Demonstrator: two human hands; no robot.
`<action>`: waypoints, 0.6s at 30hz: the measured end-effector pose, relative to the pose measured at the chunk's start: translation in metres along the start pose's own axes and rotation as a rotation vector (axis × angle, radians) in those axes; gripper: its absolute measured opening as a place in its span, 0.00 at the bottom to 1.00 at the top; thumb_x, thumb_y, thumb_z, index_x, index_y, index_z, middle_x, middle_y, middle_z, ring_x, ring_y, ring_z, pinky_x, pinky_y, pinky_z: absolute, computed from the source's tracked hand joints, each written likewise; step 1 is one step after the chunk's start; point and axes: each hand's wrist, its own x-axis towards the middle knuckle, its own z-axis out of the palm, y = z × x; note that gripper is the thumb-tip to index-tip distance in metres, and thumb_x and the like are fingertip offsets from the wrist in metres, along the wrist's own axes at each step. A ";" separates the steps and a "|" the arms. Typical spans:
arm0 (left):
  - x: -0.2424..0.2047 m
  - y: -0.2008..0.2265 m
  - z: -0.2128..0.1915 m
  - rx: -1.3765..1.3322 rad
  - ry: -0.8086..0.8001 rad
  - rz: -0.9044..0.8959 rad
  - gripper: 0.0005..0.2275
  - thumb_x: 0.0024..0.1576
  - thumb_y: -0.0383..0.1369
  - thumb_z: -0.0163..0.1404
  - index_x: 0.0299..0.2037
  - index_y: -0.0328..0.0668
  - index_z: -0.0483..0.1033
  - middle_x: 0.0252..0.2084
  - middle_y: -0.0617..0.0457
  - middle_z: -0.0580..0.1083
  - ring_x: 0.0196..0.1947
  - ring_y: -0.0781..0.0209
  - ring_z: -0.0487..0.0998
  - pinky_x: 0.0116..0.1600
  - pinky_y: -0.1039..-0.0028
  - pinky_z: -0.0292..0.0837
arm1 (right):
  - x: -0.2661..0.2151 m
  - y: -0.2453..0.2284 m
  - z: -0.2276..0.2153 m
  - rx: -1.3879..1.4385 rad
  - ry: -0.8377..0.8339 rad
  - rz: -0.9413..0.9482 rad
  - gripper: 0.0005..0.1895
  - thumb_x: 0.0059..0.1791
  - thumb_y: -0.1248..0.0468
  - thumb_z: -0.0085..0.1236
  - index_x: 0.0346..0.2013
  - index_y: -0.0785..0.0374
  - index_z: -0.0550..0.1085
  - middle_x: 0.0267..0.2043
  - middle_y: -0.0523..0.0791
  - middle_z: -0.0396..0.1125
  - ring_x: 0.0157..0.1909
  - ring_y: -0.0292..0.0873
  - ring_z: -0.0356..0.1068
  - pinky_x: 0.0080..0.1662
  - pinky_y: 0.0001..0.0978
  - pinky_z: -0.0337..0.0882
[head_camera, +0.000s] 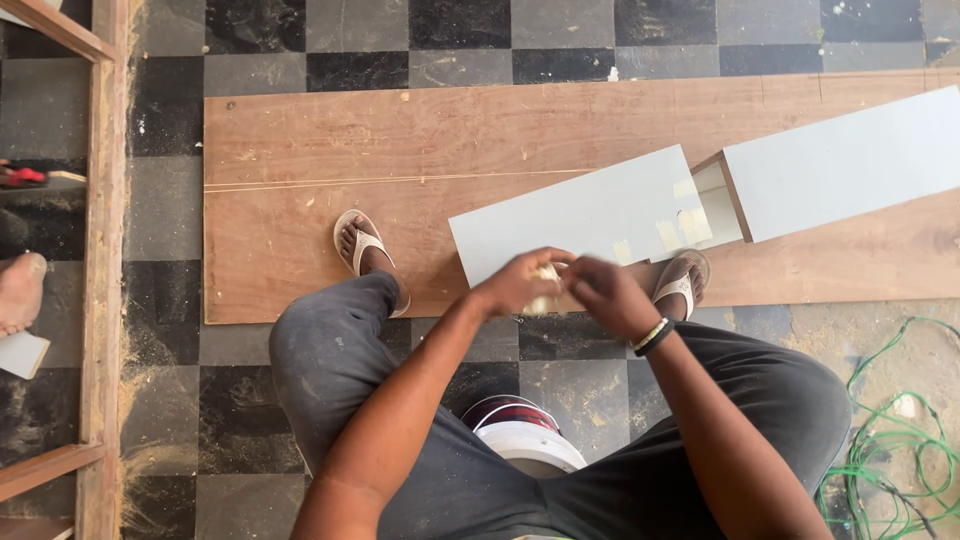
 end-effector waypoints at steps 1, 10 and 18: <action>-0.001 0.000 0.003 0.001 -0.005 -0.004 0.24 0.53 0.29 0.52 0.62 0.47 0.70 0.50 0.54 0.77 0.38 0.63 0.81 0.38 0.71 0.81 | 0.002 0.004 -0.001 0.004 0.003 0.005 0.09 0.53 0.63 0.54 0.47 0.60 0.76 0.39 0.46 0.77 0.38 0.41 0.77 0.43 0.34 0.78; 0.007 -0.010 -0.008 0.108 0.033 0.030 0.17 0.55 0.30 0.52 0.55 0.41 0.78 0.43 0.46 0.81 0.38 0.60 0.83 0.42 0.68 0.83 | 0.009 0.000 -0.015 -0.173 0.455 0.038 0.09 0.53 0.63 0.59 0.45 0.63 0.77 0.43 0.48 0.76 0.42 0.42 0.77 0.44 0.33 0.76; 0.002 -0.002 -0.013 0.317 0.438 -0.014 0.16 0.53 0.47 0.61 0.39 0.43 0.82 0.32 0.50 0.82 0.30 0.63 0.83 0.37 0.72 0.79 | 0.012 0.001 0.001 -0.536 0.331 -0.004 0.19 0.40 0.63 0.71 0.42 0.63 0.76 0.44 0.49 0.71 0.49 0.50 0.68 0.52 0.44 0.69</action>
